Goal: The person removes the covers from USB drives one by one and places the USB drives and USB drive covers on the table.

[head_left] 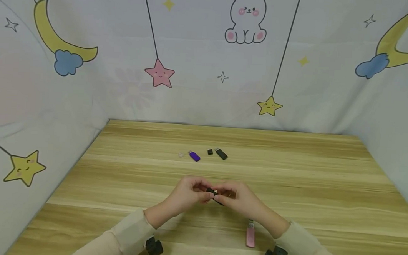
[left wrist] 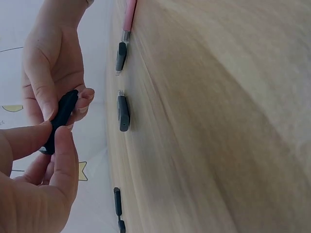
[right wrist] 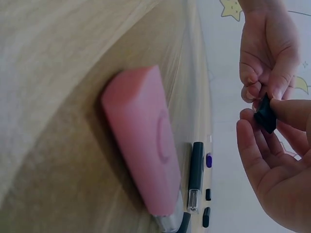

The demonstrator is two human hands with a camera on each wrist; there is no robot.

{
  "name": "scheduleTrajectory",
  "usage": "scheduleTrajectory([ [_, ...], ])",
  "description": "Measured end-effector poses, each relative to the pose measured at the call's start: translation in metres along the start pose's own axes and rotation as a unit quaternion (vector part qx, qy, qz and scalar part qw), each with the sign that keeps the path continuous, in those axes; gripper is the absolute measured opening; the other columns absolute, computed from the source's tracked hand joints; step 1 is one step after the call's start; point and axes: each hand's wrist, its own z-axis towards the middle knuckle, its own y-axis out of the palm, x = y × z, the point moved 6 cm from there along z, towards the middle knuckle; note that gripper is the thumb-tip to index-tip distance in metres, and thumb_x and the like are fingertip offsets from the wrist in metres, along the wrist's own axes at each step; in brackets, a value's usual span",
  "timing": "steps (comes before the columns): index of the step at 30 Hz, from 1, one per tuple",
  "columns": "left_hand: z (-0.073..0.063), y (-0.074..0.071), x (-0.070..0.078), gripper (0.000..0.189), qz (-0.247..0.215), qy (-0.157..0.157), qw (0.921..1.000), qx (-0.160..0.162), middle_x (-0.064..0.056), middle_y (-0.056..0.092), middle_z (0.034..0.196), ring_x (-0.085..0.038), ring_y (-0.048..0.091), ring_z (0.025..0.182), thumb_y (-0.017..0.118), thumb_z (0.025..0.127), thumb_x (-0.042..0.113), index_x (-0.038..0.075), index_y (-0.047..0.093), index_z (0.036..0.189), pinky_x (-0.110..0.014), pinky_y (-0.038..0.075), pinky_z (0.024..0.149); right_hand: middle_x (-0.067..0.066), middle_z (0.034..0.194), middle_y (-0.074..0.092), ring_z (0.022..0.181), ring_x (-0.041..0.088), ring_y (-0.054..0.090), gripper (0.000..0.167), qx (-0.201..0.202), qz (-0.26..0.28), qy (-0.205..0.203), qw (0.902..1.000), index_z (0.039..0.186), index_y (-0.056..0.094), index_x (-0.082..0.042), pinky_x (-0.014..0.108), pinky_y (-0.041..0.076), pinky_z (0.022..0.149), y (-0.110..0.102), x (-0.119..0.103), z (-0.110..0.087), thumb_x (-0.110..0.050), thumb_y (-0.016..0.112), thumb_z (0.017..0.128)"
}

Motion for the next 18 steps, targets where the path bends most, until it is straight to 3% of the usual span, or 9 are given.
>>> scheduleTrajectory([
  [3, -0.0001, 0.0010, 0.0014, 0.020, 0.009, 0.007, 0.9999, 0.001, -0.014, 0.067, 0.086, -0.029, 0.069, 0.080, 0.069, 0.084, -0.004, -0.011, 0.066, 0.102, -0.034, 0.058, 0.070, 0.008, 0.101, 0.068, 0.086, 0.006, 0.059, 0.026, -0.001, -0.010, -0.013, 0.9999, 0.115, 0.068, -0.001, 0.023, 0.052, 0.074, -0.0002, 0.0000, -0.0008, -0.011, 0.066, 0.091],
  [11, 0.0003, 0.0037, 0.0003, 0.017, 0.010, 0.009, 0.9999, 0.008, -0.018, 0.070, 0.089, -0.016, 0.068, 0.076, 0.072, 0.082, -0.004, -0.011, 0.068, 0.096, -0.030, 0.058, 0.070, 0.003, 0.091, 0.065, 0.078, 0.004, 0.053, 0.025, -0.006, -0.028, -0.037, 0.9989, 0.113, 0.070, 0.000, 0.022, 0.052, 0.069, -0.0019, -0.0005, -0.0031, -0.008, 0.068, 0.089],
  [18, -0.0003, 0.0056, 0.0004, 0.012, 0.033, 0.005, 0.9994, 0.011, -0.016, 0.071, 0.087, -0.016, 0.069, 0.073, 0.072, 0.082, -0.003, -0.009, 0.070, 0.092, -0.028, 0.057, 0.067, 0.001, 0.078, 0.058, 0.068, 0.001, 0.044, 0.023, -0.007, -0.044, -0.103, 0.9936, 0.109, 0.070, 0.005, 0.019, 0.044, 0.057, -0.0004, -0.0033, -0.0060, -0.003, 0.068, 0.088],
])
